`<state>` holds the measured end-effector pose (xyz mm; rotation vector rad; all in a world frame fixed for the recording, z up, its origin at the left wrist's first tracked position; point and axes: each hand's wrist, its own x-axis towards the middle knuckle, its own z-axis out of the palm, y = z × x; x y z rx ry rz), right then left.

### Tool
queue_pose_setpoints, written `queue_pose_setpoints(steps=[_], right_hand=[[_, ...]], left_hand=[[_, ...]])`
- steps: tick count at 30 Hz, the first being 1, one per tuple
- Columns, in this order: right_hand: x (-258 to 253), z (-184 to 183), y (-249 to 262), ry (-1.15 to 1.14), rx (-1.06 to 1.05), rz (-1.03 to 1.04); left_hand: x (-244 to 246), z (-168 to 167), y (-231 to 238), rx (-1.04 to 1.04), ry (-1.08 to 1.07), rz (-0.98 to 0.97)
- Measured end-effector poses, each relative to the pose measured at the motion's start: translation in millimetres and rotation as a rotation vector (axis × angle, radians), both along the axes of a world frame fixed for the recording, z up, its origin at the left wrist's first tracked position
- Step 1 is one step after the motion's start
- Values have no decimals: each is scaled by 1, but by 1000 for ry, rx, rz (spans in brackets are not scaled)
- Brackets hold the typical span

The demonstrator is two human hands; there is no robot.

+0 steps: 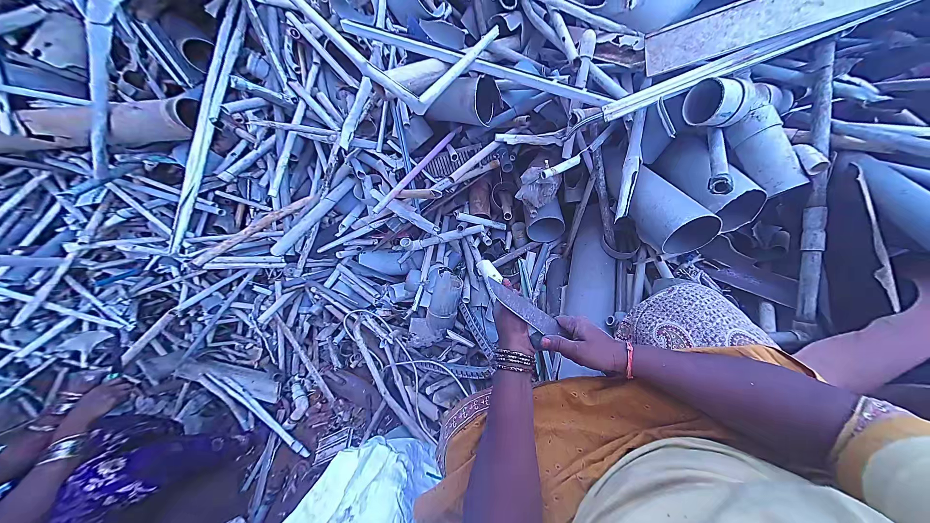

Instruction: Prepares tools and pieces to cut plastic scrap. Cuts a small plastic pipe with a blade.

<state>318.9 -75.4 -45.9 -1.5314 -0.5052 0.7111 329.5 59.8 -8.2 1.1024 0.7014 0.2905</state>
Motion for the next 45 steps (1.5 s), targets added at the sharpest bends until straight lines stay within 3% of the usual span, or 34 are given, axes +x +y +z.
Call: queue_pose_setpoints(steps=[6,9,13,17,22,25,27,29,32,34,37,45], right_hand=[[-4,15,-1,-320,-244,96],[-2,18,1,-255,-215,16],[11,13,-3,-33,1,-67],[8,11,-1,245,174,-7],[-4,17,-1,427,328,-45],[-11,42,-13,297,546,11],[-1,73,-31,57,628,-54],[18,80,-39,-51,579,-334],[39,44,-34,-154,258,-565],[38,19,-32,-218,-72,-453],[35,17,-28,-321,-289,-266],[43,25,-36,-576,-242,-427]], left_hand=[[8,-13,1,26,12,55],[11,-14,10,-33,-40,38],[5,-1,13,-42,-80,-46],[7,-2,7,282,-106,15],[6,-5,2,670,-147,-9],[6,-20,23,1128,-14,-1],[11,-29,38,876,94,131],[20,-30,47,546,151,316],[21,-19,47,106,130,274],[18,-11,38,-61,109,235],[17,0,32,-133,57,192],[3,-3,43,-289,84,-84]])
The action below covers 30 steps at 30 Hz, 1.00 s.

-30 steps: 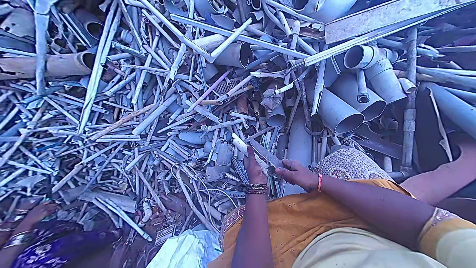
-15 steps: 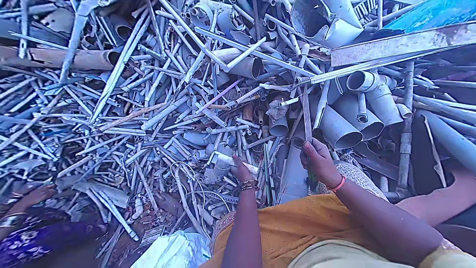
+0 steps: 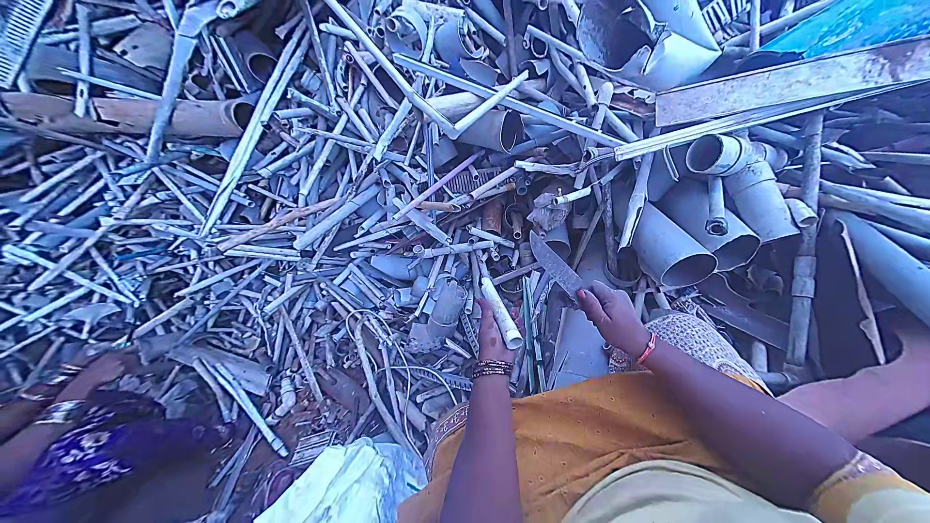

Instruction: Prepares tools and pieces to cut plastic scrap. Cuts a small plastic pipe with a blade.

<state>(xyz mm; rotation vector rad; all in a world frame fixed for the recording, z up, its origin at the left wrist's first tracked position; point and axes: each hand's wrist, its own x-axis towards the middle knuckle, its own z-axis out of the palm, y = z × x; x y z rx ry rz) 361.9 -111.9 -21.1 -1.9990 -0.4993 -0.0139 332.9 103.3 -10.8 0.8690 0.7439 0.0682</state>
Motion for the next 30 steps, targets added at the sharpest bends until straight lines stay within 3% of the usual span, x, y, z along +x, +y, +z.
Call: queue_pose_setpoints(steps=[7,11,14,17,19,21,24,27,30], right_hand=[[10,10,-11,11,-208,-201],[19,30,-14,241,-340,-171],[21,42,-18,256,-392,-98],[21,28,-28,235,-362,173],[23,11,-27,291,-423,319],[23,4,-19,326,-557,297],[8,14,-6,251,-619,216],[-18,11,6,29,-539,305],[-31,4,16,-136,-633,399]], left_hand=[[-21,13,-4,-41,-7,-180],[-43,30,-6,93,-84,-325],[-53,44,-13,220,11,-269],[-54,35,-17,107,129,-106],[-51,23,-14,89,194,-126],[-48,12,-15,108,229,-186],[-49,8,-20,133,119,-285],[-51,10,-26,170,66,-317],[-53,12,-28,237,67,-319]])
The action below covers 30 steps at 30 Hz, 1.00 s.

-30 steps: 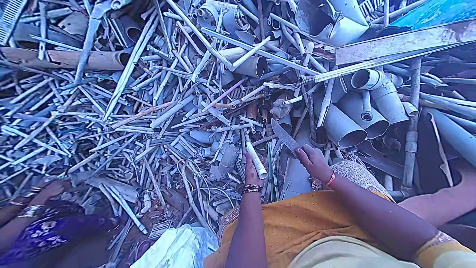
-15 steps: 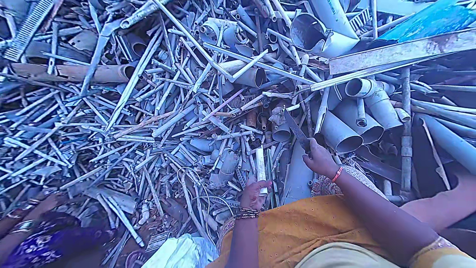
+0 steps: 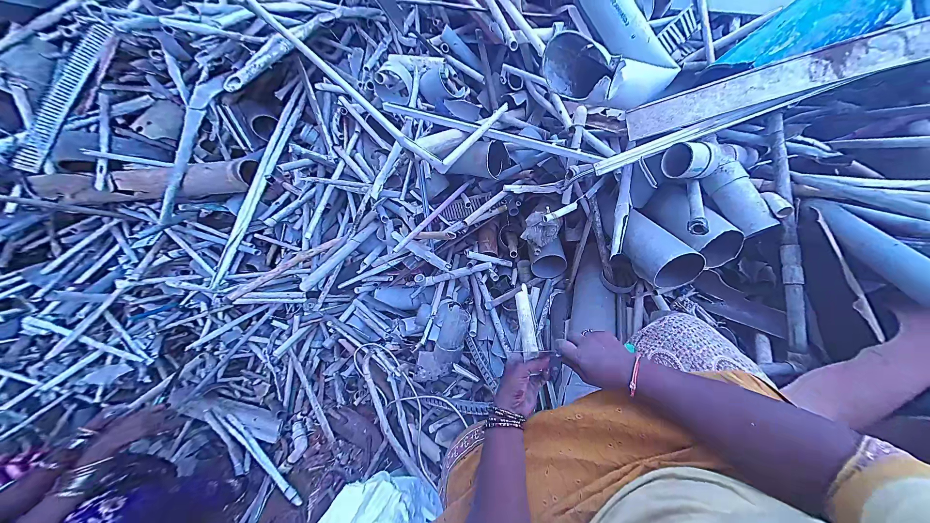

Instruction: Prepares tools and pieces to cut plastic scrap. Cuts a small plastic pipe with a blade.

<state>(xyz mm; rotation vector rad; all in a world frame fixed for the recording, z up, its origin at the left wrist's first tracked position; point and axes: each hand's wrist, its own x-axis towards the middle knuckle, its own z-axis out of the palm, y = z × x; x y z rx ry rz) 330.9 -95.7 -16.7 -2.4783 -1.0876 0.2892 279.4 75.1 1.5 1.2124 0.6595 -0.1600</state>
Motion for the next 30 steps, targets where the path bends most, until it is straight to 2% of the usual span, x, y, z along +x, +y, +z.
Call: queue_pose_setpoints(steps=[5,9,10,13,15,17,19,21,23,25,27,28,30], right_hand=[[39,4,-1,137,-201,-193],[20,-10,2,-14,-49,110],[24,-13,3,-19,-15,99],[46,-6,0,139,-90,-126],[41,-7,-3,119,-96,-40],[31,-18,-1,40,-5,95],[34,-16,-3,134,-15,-20],[44,-10,-6,240,-103,-172],[39,-13,-10,203,-102,-54],[36,-21,-9,121,-4,75],[43,-19,-7,189,-35,-45],[45,-15,-7,231,-82,-114],[39,-15,-8,203,-101,-37]], left_hand=[[-4,-5,4,122,19,-78],[-2,-8,7,235,-23,-99],[0,-8,8,236,-48,-90],[0,-10,10,174,-22,-31],[0,-10,8,136,-10,-13],[3,-12,7,118,-42,0],[1,-14,9,55,-105,-64],[1,-16,8,-1,-98,-50],[2,-17,6,-4,-45,13],[7,-14,5,35,-45,82],[6,-15,6,82,-94,53],[4,-17,5,142,-82,51],[4,-20,2,376,-57,11]])
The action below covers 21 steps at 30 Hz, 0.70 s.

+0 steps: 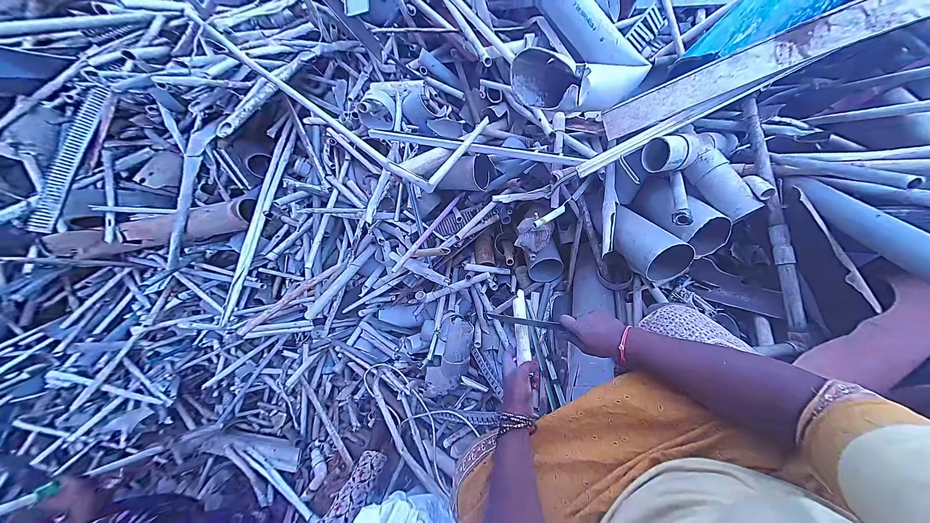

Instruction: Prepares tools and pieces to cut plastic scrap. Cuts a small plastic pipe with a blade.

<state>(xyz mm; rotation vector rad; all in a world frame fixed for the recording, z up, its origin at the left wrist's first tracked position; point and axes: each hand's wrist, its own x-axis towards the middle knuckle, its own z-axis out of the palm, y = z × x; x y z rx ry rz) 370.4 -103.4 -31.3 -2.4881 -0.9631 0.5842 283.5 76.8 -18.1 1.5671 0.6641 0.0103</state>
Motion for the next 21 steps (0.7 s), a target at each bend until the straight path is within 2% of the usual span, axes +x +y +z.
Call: queue_pose_setpoints(steps=[2,3,6,9,10,13,17,20,21], right_hand=[[-8,-7,3,-53,67,136],[-6,-9,4,-46,71,118],[2,1,4,54,-12,-119],[-10,0,4,-10,-22,34],[-10,-1,5,-17,-9,34],[0,-1,5,29,-20,-135],[-4,-3,1,-38,-4,54],[4,1,2,32,-30,-138],[2,0,-1,34,-37,-114]], left_hand=[[-1,1,2,230,-10,-50],[-1,0,5,327,-14,-105],[-3,2,3,649,88,-194],[-2,12,-7,825,231,-229],[0,14,-9,850,230,-225],[-2,15,-10,818,198,-212],[0,15,-10,859,242,-235],[-1,10,-5,783,160,-215],[-2,4,-5,729,120,-208]])
